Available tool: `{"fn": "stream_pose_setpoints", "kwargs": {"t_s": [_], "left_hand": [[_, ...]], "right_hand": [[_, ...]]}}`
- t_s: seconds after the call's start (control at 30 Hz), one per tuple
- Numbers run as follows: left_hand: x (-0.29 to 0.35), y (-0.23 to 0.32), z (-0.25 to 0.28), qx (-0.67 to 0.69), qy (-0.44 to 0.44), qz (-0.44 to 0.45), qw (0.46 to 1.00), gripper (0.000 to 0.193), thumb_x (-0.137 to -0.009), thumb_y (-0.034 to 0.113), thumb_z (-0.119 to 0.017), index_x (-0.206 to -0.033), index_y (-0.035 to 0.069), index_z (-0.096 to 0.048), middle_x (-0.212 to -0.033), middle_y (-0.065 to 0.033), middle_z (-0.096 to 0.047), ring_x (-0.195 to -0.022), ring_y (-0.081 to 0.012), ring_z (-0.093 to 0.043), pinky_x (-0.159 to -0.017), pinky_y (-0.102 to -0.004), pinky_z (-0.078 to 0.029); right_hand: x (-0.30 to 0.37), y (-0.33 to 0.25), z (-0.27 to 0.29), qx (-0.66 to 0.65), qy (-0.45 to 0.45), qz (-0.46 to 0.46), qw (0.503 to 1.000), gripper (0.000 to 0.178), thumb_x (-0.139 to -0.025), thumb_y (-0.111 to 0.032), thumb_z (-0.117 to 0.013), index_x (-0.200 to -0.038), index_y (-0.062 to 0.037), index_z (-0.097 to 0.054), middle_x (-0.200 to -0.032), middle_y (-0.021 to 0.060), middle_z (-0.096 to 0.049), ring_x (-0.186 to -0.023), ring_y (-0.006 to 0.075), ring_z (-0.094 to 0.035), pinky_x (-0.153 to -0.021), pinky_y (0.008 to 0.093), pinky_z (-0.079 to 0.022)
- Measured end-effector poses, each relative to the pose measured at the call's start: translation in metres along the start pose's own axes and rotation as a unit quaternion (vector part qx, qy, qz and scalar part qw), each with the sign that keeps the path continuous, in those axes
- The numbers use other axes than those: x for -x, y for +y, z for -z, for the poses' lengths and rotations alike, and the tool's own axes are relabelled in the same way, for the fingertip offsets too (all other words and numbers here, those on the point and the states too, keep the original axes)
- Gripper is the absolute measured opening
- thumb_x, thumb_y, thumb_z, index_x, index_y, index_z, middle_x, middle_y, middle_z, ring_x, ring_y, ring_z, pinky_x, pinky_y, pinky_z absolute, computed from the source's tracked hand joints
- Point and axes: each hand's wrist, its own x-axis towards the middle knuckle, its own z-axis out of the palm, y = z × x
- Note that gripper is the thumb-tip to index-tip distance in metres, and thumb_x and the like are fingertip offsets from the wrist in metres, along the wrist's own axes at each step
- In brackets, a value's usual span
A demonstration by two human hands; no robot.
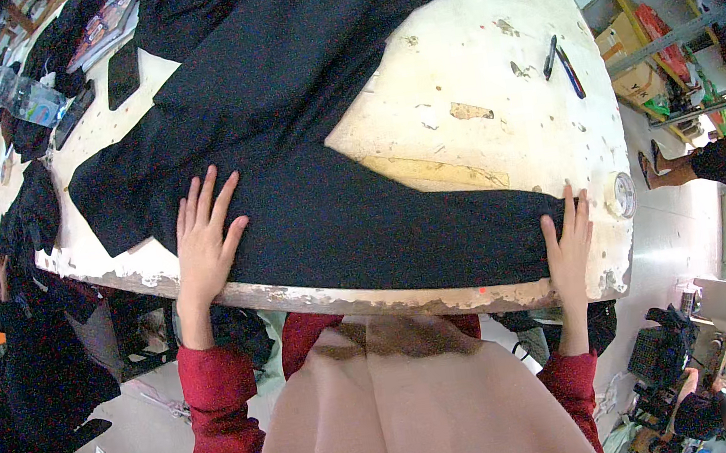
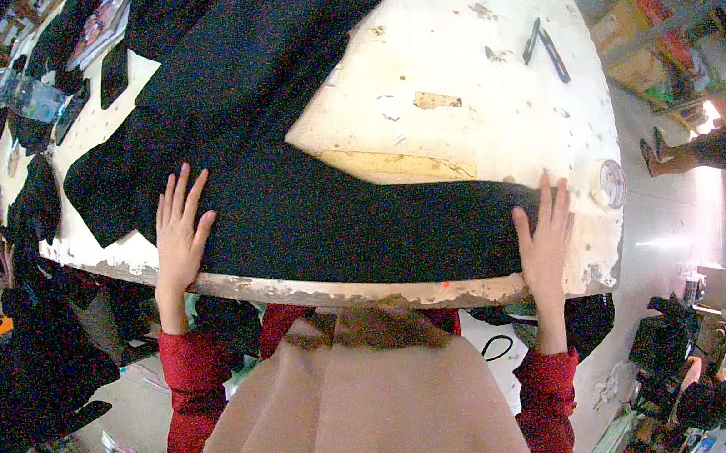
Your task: The person folds a black hoodie on a table, uses scissors to trim the sleeve cuff, and applies a small white label to the cuff. The person then smooths the garment and places a roll of tape on the table.
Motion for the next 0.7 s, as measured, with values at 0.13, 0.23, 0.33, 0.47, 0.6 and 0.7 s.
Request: {"fn": "stream_pose_setpoints", "kwargs": {"t_s": [0.13, 0.23, 0.33, 0.47, 0.6, 0.7], "left_hand": [[0.008, -0.022, 0.022, 0.060, -0.051, -0.004, 0.997, 0.051, -0.095, 0.033, -0.053, -0.144, 0.020, -0.043, -0.155, -0.0087, -0.029, -0.142, -0.0341, -0.027, -0.116, -0.0466, -0.022], [-0.009, -0.011, 0.047, 0.108, -0.064, 0.008, 0.992, 0.039, -0.095, 0.027, -0.055, -0.131, 0.013, -0.055, -0.139, -0.0142, -0.048, -0.128, -0.0356, -0.045, -0.107, -0.0425, -0.036], [-0.053, 0.033, 0.060, 0.121, -0.055, -0.067, 0.989, 0.026, -0.094, 0.021, -0.056, -0.115, 0.006, -0.061, -0.114, -0.0155, -0.061, -0.106, -0.0351, -0.057, -0.093, -0.0402, -0.045], [-0.113, 0.080, 0.024, 0.214, 0.012, -0.293, 0.932, 0.022, -0.094, 0.018, -0.055, -0.106, 0.002, -0.063, -0.099, -0.0147, -0.064, -0.098, -0.0333, -0.059, -0.085, -0.0390, -0.047], [-0.141, 0.075, -0.022, 0.263, -0.017, -0.319, 0.910, 0.025, -0.095, 0.020, -0.054, -0.091, -0.003, -0.064, -0.084, -0.0181, -0.063, -0.077, -0.0326, -0.059, -0.077, -0.0376, -0.046], [-0.143, 0.063, -0.013, 0.245, -0.060, -0.300, 0.920, 0.027, -0.094, 0.019, -0.056, -0.082, -0.006, -0.058, -0.073, -0.0152, -0.053, -0.071, -0.0292, -0.052, -0.072, -0.0359, -0.042]], "right_hand": [[0.013, -0.004, 0.004, -0.094, 0.034, -0.004, 0.995, 0.051, -0.098, -0.034, -0.052, -0.142, -0.0114, -0.043, -0.143, 0.0226, -0.040, -0.135, 0.0372, -0.034, -0.112, 0.0476, -0.025], [0.012, 0.000, 0.017, -0.168, 0.064, -0.027, 0.983, 0.044, -0.093, -0.023, -0.062, -0.133, -0.0073, -0.052, -0.120, 0.0172, -0.055, -0.114, 0.0303, -0.051, -0.099, 0.0393, -0.038], [0.006, 0.003, 0.041, -0.324, -0.043, -0.128, 0.936, 0.041, -0.090, -0.019, -0.065, -0.128, -0.0046, -0.056, -0.113, 0.0124, -0.063, -0.103, 0.0225, -0.057, -0.094, 0.0348, -0.043], [-0.009, 0.035, 0.058, -0.446, -0.218, 0.011, 0.868, 0.037, -0.085, -0.015, -0.071, -0.119, -0.0021, -0.063, -0.102, 0.0051, -0.066, -0.097, 0.0119, -0.059, -0.088, 0.0262, -0.045], [-0.005, 0.099, 0.060, -0.608, -0.222, -0.040, 0.762, 0.029, -0.082, -0.007, -0.070, -0.110, 0.0017, -0.066, -0.103, 0.0073, -0.068, -0.090, 0.0136, -0.064, -0.079, 0.0266, -0.050], [0.004, 0.086, 0.067, -0.703, -0.117, -0.214, 0.668, 0.034, -0.089, -0.005, -0.062, -0.123, 0.0011, -0.059, -0.108, 0.0073, -0.066, -0.091, 0.0156, -0.064, -0.085, 0.0303, -0.054]]}}
